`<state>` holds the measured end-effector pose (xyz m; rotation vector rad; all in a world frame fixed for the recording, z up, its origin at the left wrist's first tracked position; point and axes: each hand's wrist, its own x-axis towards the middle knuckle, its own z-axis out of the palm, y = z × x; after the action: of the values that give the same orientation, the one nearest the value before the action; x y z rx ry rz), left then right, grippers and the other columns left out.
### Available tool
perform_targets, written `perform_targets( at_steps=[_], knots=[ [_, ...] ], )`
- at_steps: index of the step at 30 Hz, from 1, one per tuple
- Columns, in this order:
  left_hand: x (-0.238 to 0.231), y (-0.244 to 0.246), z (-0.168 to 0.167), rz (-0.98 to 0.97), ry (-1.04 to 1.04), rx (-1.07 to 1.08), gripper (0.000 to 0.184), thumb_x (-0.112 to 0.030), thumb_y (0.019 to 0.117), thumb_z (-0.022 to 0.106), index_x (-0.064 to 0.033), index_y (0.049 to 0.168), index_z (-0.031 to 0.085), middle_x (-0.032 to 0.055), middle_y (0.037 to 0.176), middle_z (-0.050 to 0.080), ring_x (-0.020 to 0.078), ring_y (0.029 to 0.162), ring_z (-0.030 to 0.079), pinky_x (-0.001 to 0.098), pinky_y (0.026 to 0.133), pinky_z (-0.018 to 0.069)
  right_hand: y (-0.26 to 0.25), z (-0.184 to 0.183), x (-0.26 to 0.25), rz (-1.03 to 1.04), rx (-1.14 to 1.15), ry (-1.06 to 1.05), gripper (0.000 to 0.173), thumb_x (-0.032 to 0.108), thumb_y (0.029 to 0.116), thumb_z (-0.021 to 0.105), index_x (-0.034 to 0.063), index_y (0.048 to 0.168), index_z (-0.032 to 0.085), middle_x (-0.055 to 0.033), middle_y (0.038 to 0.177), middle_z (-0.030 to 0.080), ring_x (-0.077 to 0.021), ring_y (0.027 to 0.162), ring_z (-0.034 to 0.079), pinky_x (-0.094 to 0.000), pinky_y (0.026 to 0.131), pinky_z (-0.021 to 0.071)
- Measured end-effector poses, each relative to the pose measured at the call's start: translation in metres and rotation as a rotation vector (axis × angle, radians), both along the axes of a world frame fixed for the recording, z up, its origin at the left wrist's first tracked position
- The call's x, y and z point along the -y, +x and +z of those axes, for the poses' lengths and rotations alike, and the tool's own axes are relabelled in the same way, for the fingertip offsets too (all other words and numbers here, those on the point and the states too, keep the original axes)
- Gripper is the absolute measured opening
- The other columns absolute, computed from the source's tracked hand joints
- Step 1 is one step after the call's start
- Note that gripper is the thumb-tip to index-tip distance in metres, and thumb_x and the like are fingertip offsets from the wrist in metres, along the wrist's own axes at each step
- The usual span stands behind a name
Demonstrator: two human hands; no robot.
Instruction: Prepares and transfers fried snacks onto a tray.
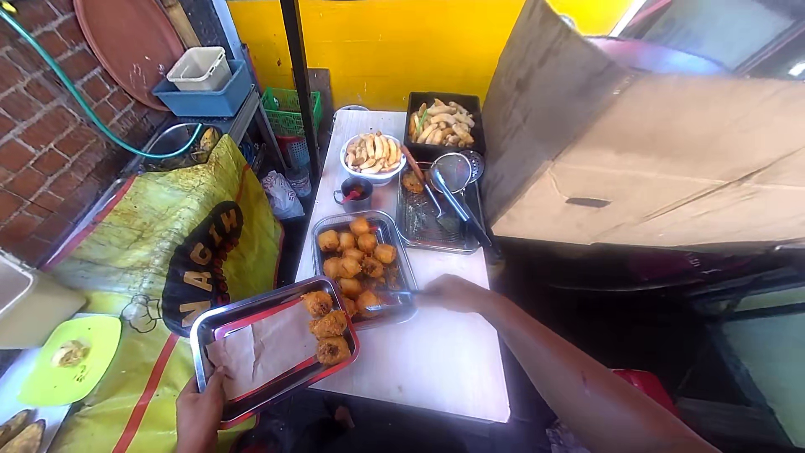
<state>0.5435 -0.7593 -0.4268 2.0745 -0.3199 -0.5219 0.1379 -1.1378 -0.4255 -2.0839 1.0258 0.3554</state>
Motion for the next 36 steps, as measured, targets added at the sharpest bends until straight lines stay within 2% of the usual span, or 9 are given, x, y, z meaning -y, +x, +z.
perform_targets(
  at_steps=[3, 9, 12, 15, 18, 20, 27, 33, 36],
  knots=[
    [0.001, 0.002, 0.001, -0.007, -0.001, 0.001, 0.020, -0.022, 0.1001, 0.065, -0.0019, 0.103, 0.067, 0.0049, 0.077, 0.064, 0.0130, 0.064, 0.061, 0.0325, 0.060, 0.0525, 0.023, -0.006, 0.009, 0.083, -0.109, -0.109, 0.062, 0.074, 0.0862, 0.065, 0.0132, 0.087, 0.074, -0.0050, 0.076, 0.068, -0.0219, 0.074, 0.067, -0.0513, 0.072, 0.0563],
    [0.004, 0.002, 0.001, -0.028, -0.019, 0.018, 0.019, -0.021, 0.0998, 0.064, -0.0025, 0.100, 0.068, 0.0050, 0.075, 0.064, 0.0136, 0.065, 0.061, 0.0331, 0.061, 0.0528, 0.059, 0.032, -0.005, 0.231, -0.290, -0.226, 0.062, 0.072, 0.0922, 0.058, 0.0120, 0.093, 0.073, -0.0084, 0.092, 0.071, -0.0279, 0.093, 0.070, -0.0568, 0.082, 0.0560],
    [0.003, 0.002, -0.003, 0.005, -0.042, -0.008, 0.021, -0.023, 0.1003, 0.065, -0.0028, 0.099, 0.068, 0.0052, 0.074, 0.063, 0.0145, 0.063, 0.060, 0.0337, 0.059, 0.0520, 0.026, 0.008, 0.001, 0.161, -0.090, -0.203, 0.058, 0.069, 0.0943, 0.058, 0.0136, 0.082, 0.072, -0.0049, 0.076, 0.066, -0.0228, 0.076, 0.067, -0.0515, 0.073, 0.0553],
    [0.004, 0.000, -0.003, 0.033, -0.072, -0.030, 0.021, -0.023, 0.1008, 0.064, -0.0023, 0.102, 0.069, 0.0062, 0.077, 0.065, 0.0149, 0.067, 0.063, 0.0341, 0.062, 0.0539, -0.001, 0.019, -0.025, -0.107, 0.215, -0.092, 0.047, 0.059, 0.0953, 0.065, 0.0146, 0.082, 0.074, -0.0012, 0.064, 0.062, -0.0148, 0.057, 0.059, -0.0396, 0.057, 0.0527],
    [0.009, -0.006, 0.003, 0.044, -0.040, -0.045, 0.021, -0.024, 0.1015, 0.064, -0.0027, 0.102, 0.068, 0.0065, 0.078, 0.065, 0.0151, 0.068, 0.063, 0.0345, 0.062, 0.0538, 0.015, 0.048, -0.080, -0.196, 0.433, -0.043, 0.034, 0.053, 0.0940, 0.070, 0.0191, 0.092, 0.074, 0.0040, 0.068, 0.062, -0.0086, 0.059, 0.057, -0.0324, 0.057, 0.0500],
    [0.015, -0.011, 0.005, 0.040, -0.032, -0.039, 0.022, -0.023, 0.1022, 0.063, -0.0020, 0.104, 0.069, 0.0076, 0.079, 0.067, 0.0160, 0.068, 0.064, 0.0358, 0.063, 0.0557, 0.040, 0.052, -0.116, -0.169, 0.477, -0.075, 0.037, 0.058, 0.0926, 0.069, 0.0225, 0.099, 0.074, 0.0066, 0.071, 0.064, -0.0057, 0.060, 0.058, -0.0305, 0.058, 0.0520],
    [0.038, -0.045, 0.014, 0.130, -0.120, -0.040, 0.022, -0.017, 0.1017, 0.061, 0.0011, 0.113, 0.067, 0.0101, 0.090, 0.068, 0.0164, 0.079, 0.066, 0.0361, 0.072, 0.0562, 0.091, 0.021, -0.179, -0.025, 0.282, -0.161, 0.069, 0.081, 0.0919, 0.046, 0.0211, 0.119, 0.068, 0.0004, 0.067, 0.060, -0.0190, 0.062, 0.061, -0.0451, 0.067, 0.0535],
    [0.029, -0.040, 0.009, 0.125, -0.189, -0.059, 0.018, -0.013, 0.1012, 0.061, 0.0018, 0.111, 0.065, 0.0100, 0.089, 0.068, 0.0156, 0.079, 0.067, 0.0344, 0.071, 0.0576, 0.068, 0.050, -0.145, 0.161, 0.268, -0.257, 0.069, 0.079, 0.0922, 0.048, 0.0185, 0.118, 0.069, 0.0003, 0.069, 0.059, -0.0178, 0.063, 0.059, -0.0433, 0.065, 0.0534],
    [0.025, -0.038, 0.008, 0.100, -0.208, -0.078, 0.016, -0.012, 0.0993, 0.063, 0.0016, 0.108, 0.067, 0.0099, 0.088, 0.069, 0.0163, 0.078, 0.068, 0.0350, 0.071, 0.0580, 0.076, 0.071, -0.121, 0.332, 0.150, -0.342, 0.069, 0.081, 0.0902, 0.049, 0.0194, 0.113, 0.069, 0.0019, 0.077, 0.067, -0.0155, 0.073, 0.067, -0.0425, 0.071, 0.0562]
  ],
)
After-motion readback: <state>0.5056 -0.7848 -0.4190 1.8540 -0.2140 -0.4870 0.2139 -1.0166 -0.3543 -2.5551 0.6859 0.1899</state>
